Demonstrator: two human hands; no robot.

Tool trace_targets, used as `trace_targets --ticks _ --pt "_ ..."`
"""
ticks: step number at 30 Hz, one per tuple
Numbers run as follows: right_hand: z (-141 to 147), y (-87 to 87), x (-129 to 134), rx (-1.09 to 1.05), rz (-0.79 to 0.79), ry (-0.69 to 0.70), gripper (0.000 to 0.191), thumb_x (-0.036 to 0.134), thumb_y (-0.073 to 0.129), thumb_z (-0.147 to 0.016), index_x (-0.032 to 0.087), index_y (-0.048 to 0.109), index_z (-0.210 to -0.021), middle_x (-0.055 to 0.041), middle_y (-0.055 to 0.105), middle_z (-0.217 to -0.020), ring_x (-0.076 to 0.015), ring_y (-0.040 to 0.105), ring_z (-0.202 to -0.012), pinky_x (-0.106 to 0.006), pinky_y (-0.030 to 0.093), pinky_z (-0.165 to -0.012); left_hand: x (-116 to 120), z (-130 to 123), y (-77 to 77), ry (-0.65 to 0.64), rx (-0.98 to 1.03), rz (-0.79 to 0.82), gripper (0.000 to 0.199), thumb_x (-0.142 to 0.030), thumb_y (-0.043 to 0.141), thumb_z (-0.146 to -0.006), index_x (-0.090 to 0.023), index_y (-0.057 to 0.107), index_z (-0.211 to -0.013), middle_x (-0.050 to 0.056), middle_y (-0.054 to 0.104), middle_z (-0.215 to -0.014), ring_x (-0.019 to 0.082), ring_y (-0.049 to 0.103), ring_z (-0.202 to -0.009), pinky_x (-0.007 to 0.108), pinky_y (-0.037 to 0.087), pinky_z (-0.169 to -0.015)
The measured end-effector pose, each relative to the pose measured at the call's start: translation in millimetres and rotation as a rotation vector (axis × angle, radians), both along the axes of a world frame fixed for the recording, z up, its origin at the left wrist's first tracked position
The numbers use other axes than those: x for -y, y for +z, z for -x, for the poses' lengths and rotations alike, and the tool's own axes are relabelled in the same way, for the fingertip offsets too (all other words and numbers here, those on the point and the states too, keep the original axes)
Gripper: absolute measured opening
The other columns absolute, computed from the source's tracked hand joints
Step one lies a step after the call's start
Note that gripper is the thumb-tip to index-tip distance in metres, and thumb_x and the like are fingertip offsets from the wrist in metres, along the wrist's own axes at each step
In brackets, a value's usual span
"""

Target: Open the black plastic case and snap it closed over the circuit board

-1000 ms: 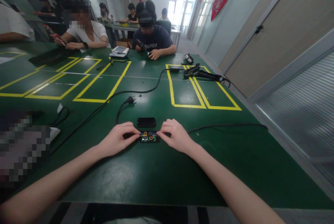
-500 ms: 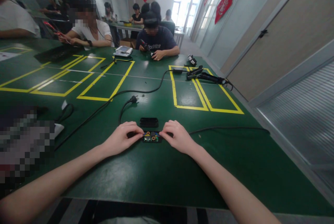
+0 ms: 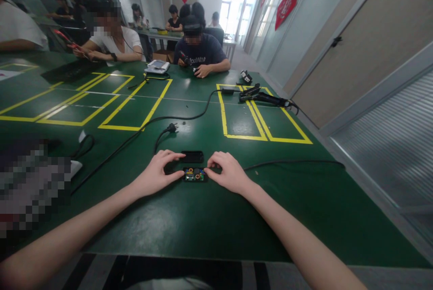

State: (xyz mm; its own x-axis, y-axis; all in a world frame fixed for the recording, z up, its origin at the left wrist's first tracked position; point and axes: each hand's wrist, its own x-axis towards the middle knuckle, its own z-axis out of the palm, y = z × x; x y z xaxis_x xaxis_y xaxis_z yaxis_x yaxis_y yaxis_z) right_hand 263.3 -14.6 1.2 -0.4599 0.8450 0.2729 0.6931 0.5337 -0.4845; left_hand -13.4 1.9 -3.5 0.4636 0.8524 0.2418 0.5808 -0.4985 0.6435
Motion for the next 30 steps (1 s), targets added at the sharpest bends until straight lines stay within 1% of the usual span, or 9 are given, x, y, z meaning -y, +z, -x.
trace_targets --ticks 1,4,5,8,18,22,25,28,30 --pt "0 0.1 1 0.005 -0.008 -0.021 0.008 0.028 0.066 -0.094 0.021 0.065 -0.094 -0.0038 0.067 -0.090 -0.0187 0.060 -0.077 -0.034 0.045 -0.074 0 0 -0.6 -0.023 -0.029 -0.018 0.037 -0.034 0.075 -0.089 -0.027 0.072 -0.125 0.006 0.068 -0.113 0.027 0.058 -0.109 0.046 0.047 -0.101" --pt "1 -1.2 2 0.010 -0.027 -0.025 0.028 0.028 0.064 -0.096 0.022 0.064 -0.124 -0.0096 0.070 -0.113 -0.0226 0.065 -0.092 -0.037 0.049 -0.082 1 1 -0.8 -0.091 -0.087 -0.044 0.027 -0.032 0.068 -0.096 -0.031 0.076 -0.122 0.006 0.066 -0.121 0.027 0.057 -0.116 0.047 0.045 -0.104" --pt "1 -2.1 2 0.014 -0.033 -0.008 0.030 0.027 0.062 -0.098 0.023 0.064 -0.128 -0.0111 0.069 -0.119 -0.0244 0.066 -0.100 -0.039 0.050 -0.086 2 0 -0.5 -0.106 -0.096 -0.044 0.026 -0.031 0.067 -0.097 -0.031 0.076 -0.122 0.006 0.066 -0.121 0.027 0.057 -0.117 0.046 0.045 -0.103" --pt "0 -5.9 1 0.029 -0.046 0.030 0.023 0.026 0.057 -0.101 0.024 0.071 -0.119 -0.0122 0.070 -0.124 -0.0276 0.065 -0.114 -0.044 0.050 -0.092 2 0 0.5 -0.131 -0.107 -0.033 0.025 -0.030 0.066 -0.099 -0.032 0.077 -0.121 0.006 0.066 -0.122 0.027 0.058 -0.118 0.046 0.045 -0.102" --pt "2 -7.7 2 -0.300 0.012 0.021 0.010 0.023 0.064 -0.097 0.023 0.073 -0.097 -0.0096 0.065 -0.115 -0.0242 0.068 -0.106 -0.044 0.058 -0.095 6 1 -1.8 -0.163 -0.059 -0.065 0.028 -0.027 0.064 -0.100 -0.031 0.077 -0.124 0.010 0.068 -0.132 0.028 0.059 -0.124 0.050 0.047 -0.105" --pt "7 -8.7 4 -0.443 0.088 0.016 0.011 0.021 0.064 -0.094 0.023 0.069 -0.104 -0.0090 0.062 -0.115 -0.0190 0.068 -0.090 -0.038 0.062 -0.083 6 0 0.0 -0.172 -0.065 -0.066 0.027 -0.027 0.063 -0.100 -0.027 0.077 -0.124 0.010 0.074 -0.124 0.029 0.063 -0.118 0.050 0.049 -0.101" --pt "7 -11.9 3 -0.523 0.145 -0.018 0.025 0.021 0.066 -0.091 0.024 0.064 -0.115 -0.0090 0.062 -0.119 -0.0181 0.070 -0.088 -0.035 0.062 -0.079 5 0 1.7 -0.180 -0.047 -0.071 0.026 -0.026 0.063 -0.099 -0.026 0.077 -0.121 0.010 0.075 -0.122 0.028 0.064 -0.117 0.048 0.050 -0.100" --pt "6 -13.4 2 -0.489 0.180 -0.041 0.039 0.019 0.065 -0.089 0.025 0.061 -0.127 -0.0087 0.068 -0.118 -0.0199 0.070 -0.091 -0.037 0.061 -0.080 6 0 2.2 -0.165 -0.004 -0.055 0.027 -0.024 0.064 -0.097 -0.025 0.074 -0.122 0.009 0.076 -0.119 0.027 0.066 -0.113 0.046 0.052 -0.099" --pt "4 -12.2 2 -0.439 0.163 -0.042 0.041 0.018 0.065 -0.088 0.025 0.063 -0.128 -0.0071 0.072 -0.110 -0.0209 0.069 -0.091 -0.038 0.060 -0.082 7 0 1.5 -0.119 0.044 -0.028 0.029 -0.024 0.067 -0.093 -0.022 0.067 -0.123 0.009 0.074 -0.117 0.026 0.068 -0.110 0.045 0.054 -0.097"
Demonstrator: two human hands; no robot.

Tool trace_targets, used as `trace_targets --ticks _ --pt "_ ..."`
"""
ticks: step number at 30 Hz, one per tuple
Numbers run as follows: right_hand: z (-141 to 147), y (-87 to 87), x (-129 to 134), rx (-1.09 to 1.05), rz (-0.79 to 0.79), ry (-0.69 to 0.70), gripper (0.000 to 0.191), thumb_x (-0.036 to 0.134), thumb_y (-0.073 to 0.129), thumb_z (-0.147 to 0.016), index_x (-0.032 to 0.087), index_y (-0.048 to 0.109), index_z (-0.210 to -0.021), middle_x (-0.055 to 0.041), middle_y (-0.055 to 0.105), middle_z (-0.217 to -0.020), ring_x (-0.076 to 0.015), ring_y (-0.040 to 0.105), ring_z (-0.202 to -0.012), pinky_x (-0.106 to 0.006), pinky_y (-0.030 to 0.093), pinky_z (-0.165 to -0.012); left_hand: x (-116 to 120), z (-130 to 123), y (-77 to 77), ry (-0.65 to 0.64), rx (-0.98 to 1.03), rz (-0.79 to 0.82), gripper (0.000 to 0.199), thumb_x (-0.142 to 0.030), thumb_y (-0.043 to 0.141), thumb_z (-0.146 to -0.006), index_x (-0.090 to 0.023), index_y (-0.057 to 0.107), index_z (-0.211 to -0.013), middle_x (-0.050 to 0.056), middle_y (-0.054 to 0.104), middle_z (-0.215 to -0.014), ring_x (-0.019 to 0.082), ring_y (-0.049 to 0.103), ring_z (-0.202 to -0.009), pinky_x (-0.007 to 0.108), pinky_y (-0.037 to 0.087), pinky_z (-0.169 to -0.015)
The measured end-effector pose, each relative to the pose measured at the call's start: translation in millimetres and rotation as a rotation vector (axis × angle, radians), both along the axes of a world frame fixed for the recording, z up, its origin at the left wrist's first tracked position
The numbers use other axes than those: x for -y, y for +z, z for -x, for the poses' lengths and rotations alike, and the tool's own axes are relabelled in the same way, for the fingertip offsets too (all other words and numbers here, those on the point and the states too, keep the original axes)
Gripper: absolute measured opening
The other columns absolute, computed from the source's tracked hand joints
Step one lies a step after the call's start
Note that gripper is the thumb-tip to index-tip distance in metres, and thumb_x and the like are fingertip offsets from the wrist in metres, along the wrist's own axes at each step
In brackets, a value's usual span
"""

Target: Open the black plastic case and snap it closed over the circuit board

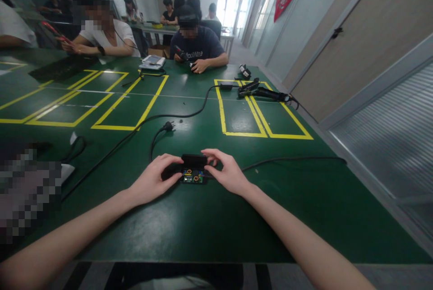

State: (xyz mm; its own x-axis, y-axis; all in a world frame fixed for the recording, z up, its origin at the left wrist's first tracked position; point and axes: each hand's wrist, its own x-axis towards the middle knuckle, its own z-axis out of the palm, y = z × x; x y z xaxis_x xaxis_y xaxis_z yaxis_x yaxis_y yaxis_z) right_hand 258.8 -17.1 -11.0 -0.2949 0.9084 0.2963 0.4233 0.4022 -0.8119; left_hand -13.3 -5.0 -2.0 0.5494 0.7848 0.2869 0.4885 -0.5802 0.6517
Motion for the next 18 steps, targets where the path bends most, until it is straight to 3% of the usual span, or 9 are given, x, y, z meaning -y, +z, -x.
trace_targets --ticks 3,8,13,18 --pt "-1 4.1 1 0.047 -0.058 0.026 0.035 0.019 0.064 -0.090 0.023 0.067 -0.124 -0.0056 0.072 -0.101 -0.0207 0.067 -0.088 -0.038 0.059 -0.082 1 -1 -1.4 0.035 0.064 0.072 0.035 -0.023 0.069 -0.090 -0.022 0.057 -0.123 0.010 0.074 -0.117 0.027 0.070 -0.111 0.044 0.055 -0.098" --pt "-2 11.5 2 0.081 -0.124 0.093 0.028 0.023 0.064 -0.093 0.022 0.068 -0.121 -0.0076 0.072 -0.102 -0.0213 0.067 -0.088 -0.038 0.058 -0.081 1 -1 1.6 0.004 0.076 0.108 0.039 -0.022 0.066 -0.090 -0.022 0.052 -0.126 0.010 0.073 -0.116 0.026 0.070 -0.111 0.043 0.054 -0.098" --pt "-2 16.1 4 0.071 -0.212 0.211 0.010 0.026 0.070 -0.093 0.021 0.068 -0.101 -0.0088 0.073 -0.100 -0.0224 0.070 -0.092 -0.039 0.058 -0.085 -1 5 10.4 -0.151 -0.029 0.085 0.040 -0.020 0.068 -0.078 -0.022 0.060 -0.117 0.007 0.071 -0.113 0.025 0.068 -0.103 0.039 0.055 -0.093" --pt "0 16.0 6 0.119 -0.209 0.333 0.025 0.025 0.081 -0.081 0.022 0.066 -0.101 -0.0083 0.068 -0.106 -0.0214 0.068 -0.094 -0.036 0.056 -0.084 2 3 10.5 -0.200 -0.028 0.058 0.034 -0.021 0.074 -0.075 -0.023 0.060 -0.106 0.006 0.070 -0.112 0.024 0.067 -0.102 0.038 0.054 -0.092"
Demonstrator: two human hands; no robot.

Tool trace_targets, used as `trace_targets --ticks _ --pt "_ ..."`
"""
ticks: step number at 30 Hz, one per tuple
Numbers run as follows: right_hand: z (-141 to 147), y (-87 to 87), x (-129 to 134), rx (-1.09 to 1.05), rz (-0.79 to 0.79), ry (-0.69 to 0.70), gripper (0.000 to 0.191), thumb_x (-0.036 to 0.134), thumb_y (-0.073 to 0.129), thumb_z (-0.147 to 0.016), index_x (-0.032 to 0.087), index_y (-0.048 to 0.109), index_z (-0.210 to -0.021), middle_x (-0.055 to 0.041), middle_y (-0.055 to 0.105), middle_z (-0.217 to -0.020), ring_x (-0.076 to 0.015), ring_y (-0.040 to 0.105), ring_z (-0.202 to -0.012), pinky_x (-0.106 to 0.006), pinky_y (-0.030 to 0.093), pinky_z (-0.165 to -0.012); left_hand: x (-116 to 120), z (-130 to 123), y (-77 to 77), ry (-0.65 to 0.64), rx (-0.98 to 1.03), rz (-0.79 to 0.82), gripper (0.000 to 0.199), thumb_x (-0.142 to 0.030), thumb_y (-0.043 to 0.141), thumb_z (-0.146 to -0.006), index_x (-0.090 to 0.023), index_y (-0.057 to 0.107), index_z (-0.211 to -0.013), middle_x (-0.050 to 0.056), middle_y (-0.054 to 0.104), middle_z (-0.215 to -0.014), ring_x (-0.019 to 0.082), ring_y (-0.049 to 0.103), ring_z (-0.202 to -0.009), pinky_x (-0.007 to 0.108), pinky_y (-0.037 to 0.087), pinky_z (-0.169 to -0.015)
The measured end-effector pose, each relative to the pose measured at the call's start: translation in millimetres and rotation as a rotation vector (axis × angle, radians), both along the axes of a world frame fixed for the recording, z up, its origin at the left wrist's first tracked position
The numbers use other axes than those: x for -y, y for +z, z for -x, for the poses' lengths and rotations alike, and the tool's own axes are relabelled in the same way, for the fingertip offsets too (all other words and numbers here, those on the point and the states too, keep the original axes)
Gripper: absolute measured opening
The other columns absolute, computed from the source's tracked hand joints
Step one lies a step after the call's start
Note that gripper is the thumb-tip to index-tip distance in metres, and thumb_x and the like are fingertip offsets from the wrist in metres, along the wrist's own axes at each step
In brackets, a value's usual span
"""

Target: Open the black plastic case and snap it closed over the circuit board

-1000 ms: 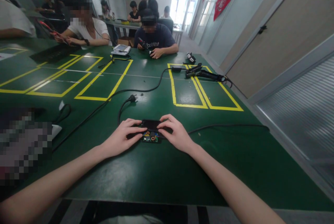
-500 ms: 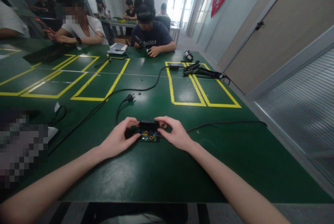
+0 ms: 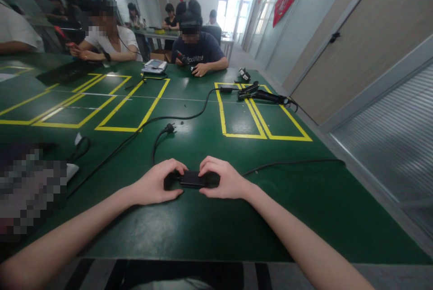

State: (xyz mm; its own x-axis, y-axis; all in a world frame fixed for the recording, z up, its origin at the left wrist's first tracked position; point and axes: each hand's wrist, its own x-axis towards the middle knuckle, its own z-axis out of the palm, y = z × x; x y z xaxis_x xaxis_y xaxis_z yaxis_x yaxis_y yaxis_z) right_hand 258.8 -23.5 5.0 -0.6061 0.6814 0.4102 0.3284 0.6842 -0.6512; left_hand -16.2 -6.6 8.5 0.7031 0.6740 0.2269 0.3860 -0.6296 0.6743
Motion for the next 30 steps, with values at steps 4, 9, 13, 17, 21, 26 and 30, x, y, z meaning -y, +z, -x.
trace_targets --ticks 4,9,13,17,21,26,30 --pt "1 -2.5 -1 0.066 -0.050 0.014 0.034 0.025 0.084 -0.077 0.021 0.064 -0.104 -0.0074 0.069 -0.106 -0.0213 0.068 -0.094 -0.034 0.055 -0.081 2 -5 -2.6 0.033 0.015 -0.001 0.024 -0.021 0.072 -0.081 -0.023 0.060 -0.101 0.004 0.070 -0.105 0.022 0.067 -0.096 0.034 0.054 -0.085" --pt "2 -3.7 -1 0.197 -0.171 -0.031 0.028 0.025 0.080 -0.081 0.021 0.062 -0.103 -0.0071 0.070 -0.098 -0.0225 0.068 -0.089 -0.034 0.053 -0.077 3 -9 -3.2 0.003 -0.056 -0.123 0.032 -0.020 0.068 -0.081 -0.022 0.061 -0.112 0.004 0.070 -0.102 0.023 0.065 -0.095 0.035 0.052 -0.085" --pt "4 -3.9 0 0.208 -0.154 -0.032 0.025 0.025 0.076 -0.082 0.021 0.061 -0.102 -0.0070 0.070 -0.097 -0.0215 0.067 -0.086 -0.032 0.052 -0.074 5 -14 -4.8 0.007 -0.131 -0.254 0.035 -0.018 0.066 -0.073 -0.020 0.059 -0.108 0.006 0.068 -0.098 0.025 0.063 -0.090 0.036 0.050 -0.081" --pt "5 -4.6 1 0.250 -0.157 0.000 0.029 0.029 0.078 -0.082 0.021 0.060 -0.104 -0.0071 0.070 -0.099 -0.0212 0.068 -0.088 -0.031 0.051 -0.076 6 -15 -5.2 -0.009 -0.142 -0.296 0.028 -0.020 0.066 -0.070 -0.021 0.057 -0.096 0.004 0.066 -0.089 0.023 0.062 -0.083 0.034 0.048 -0.076" --pt "7 -5.7 4 0.393 -0.214 0.017 0.050 0.053 0.080 -0.083 0.018 0.060 -0.112 -0.0069 0.071 -0.094 -0.0219 0.069 -0.082 -0.030 0.048 -0.068 6 -10 -4.8 -0.053 -0.026 -0.254 0.026 -0.023 0.065 -0.070 -0.021 0.055 -0.094 0.001 0.063 -0.082 0.020 0.059 -0.075 0.031 0.046 -0.071" --pt "12 -4.2 8 0.553 -0.307 -0.024 0.034 0.045 0.068 -0.093 0.016 0.061 -0.111 -0.0069 0.072 -0.087 -0.0210 0.069 -0.076 -0.030 0.043 -0.065 6 -9 -1.9 -0.054 -0.002 -0.197 0.027 -0.023 0.065 -0.072 -0.021 0.057 -0.098 0.001 0.065 -0.085 0.019 0.060 -0.075 0.030 0.047 -0.071" --pt "16 0.2 8 0.624 -0.283 -0.028 0.034 0.048 0.065 -0.095 0.017 0.062 -0.106 -0.0072 0.073 -0.086 -0.0212 0.069 -0.074 -0.030 0.043 -0.065 5 -9 -2.1 -0.095 -0.074 -0.170 0.036 -0.024 0.069 -0.076 -0.020 0.059 -0.110 0.003 0.069 -0.095 0.021 0.066 -0.083 0.031 0.051 -0.077"
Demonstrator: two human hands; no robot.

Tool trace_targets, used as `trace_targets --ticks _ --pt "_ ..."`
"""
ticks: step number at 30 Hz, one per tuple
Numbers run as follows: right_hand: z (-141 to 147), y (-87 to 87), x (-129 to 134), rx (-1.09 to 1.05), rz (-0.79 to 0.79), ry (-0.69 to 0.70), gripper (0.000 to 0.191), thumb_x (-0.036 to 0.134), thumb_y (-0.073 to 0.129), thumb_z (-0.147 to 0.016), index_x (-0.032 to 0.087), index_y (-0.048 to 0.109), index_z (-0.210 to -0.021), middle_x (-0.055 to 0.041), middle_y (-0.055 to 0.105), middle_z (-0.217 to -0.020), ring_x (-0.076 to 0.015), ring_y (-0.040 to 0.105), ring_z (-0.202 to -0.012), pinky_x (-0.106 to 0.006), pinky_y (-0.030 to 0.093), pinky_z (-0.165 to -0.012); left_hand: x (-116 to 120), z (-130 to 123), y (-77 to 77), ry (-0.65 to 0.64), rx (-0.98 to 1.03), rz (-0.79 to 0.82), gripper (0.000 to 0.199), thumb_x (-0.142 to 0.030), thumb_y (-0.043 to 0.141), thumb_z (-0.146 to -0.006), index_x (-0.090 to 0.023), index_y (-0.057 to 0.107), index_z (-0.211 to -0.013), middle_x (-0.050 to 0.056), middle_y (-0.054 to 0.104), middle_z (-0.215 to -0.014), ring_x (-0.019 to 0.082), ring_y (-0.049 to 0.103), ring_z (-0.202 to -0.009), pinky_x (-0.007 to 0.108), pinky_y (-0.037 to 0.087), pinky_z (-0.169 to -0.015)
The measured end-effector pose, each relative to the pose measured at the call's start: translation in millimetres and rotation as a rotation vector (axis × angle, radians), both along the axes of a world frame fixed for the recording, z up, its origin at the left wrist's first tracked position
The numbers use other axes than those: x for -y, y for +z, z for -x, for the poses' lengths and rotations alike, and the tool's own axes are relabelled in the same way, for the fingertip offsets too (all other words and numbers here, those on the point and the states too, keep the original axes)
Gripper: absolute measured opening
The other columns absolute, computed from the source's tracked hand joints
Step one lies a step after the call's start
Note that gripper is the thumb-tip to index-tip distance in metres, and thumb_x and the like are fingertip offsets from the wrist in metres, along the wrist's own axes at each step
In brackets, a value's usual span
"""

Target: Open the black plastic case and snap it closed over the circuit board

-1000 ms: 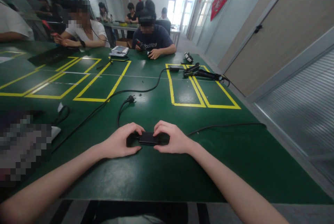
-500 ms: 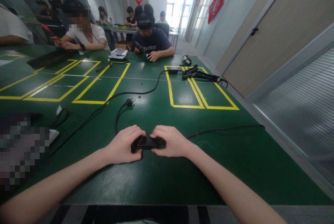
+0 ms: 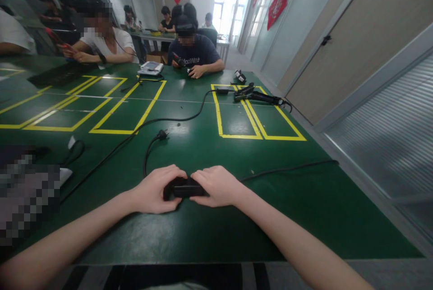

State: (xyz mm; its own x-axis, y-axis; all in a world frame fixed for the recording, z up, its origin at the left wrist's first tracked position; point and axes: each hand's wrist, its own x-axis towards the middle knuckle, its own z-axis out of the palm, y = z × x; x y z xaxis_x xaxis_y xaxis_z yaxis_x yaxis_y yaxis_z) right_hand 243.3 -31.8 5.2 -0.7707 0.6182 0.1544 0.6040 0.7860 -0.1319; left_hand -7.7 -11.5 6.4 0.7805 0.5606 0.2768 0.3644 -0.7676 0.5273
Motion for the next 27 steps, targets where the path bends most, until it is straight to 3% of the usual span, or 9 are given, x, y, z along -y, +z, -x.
trace_targets --ticks 6,12,15,21,27 --pt "-2.3 3.7 -1.0 -0.023 0.104 0.011 0.029 0.045 0.059 -0.102 0.016 0.062 -0.107 -0.0078 0.075 -0.090 -0.0207 0.071 -0.077 -0.030 0.043 -0.067 -0.9 0.4 -1.9 -0.012 -0.110 -0.038 0.022 -0.033 0.061 -0.098 -0.021 0.061 -0.116 0.004 0.074 -0.099 0.021 0.071 -0.088 0.031 0.051 -0.079" --pt "-3.8 4.8 1.1 -0.082 0.169 0.022 0.030 0.045 0.061 -0.100 0.018 0.065 -0.110 -0.0065 0.076 -0.091 -0.0200 0.072 -0.079 -0.029 0.044 -0.068 1.8 1.7 5.8 -0.064 -0.212 -0.049 0.023 -0.037 0.054 -0.103 -0.021 0.061 -0.117 0.003 0.074 -0.096 0.019 0.070 -0.076 0.027 0.047 -0.066" --pt "-3.7 4.1 2.4 -0.141 0.130 0.053 0.034 0.046 0.063 -0.098 0.016 0.066 -0.114 -0.0071 0.076 -0.091 -0.0203 0.071 -0.080 -0.030 0.045 -0.069 1.8 2.7 6.1 -0.074 -0.210 -0.072 0.026 -0.041 0.051 -0.105 -0.021 0.060 -0.119 0.003 0.074 -0.096 0.018 0.070 -0.074 0.027 0.046 -0.065" --pt "-3.3 2.5 2.5 -0.115 0.080 0.059 0.022 0.037 0.059 -0.100 0.016 0.067 -0.105 -0.0053 0.074 -0.083 -0.0179 0.067 -0.072 -0.029 0.041 -0.066 0.6 2.4 2.2 -0.075 -0.188 -0.138 0.039 -0.053 0.046 -0.107 -0.019 0.061 -0.118 0.005 0.073 -0.095 0.020 0.070 -0.077 0.028 0.046 -0.066" --pt "-3.4 2.7 3.0 -0.108 -0.031 0.075 0.032 0.048 0.061 -0.100 0.016 0.067 -0.102 -0.0044 0.070 -0.079 -0.0180 0.065 -0.070 -0.030 0.041 -0.065 3.2 -0.8 2.7 -0.073 -0.240 -0.136 0.039 -0.052 0.043 -0.108 -0.019 0.061 -0.115 0.006 0.073 -0.095 0.020 0.070 -0.077 0.029 0.045 -0.065"
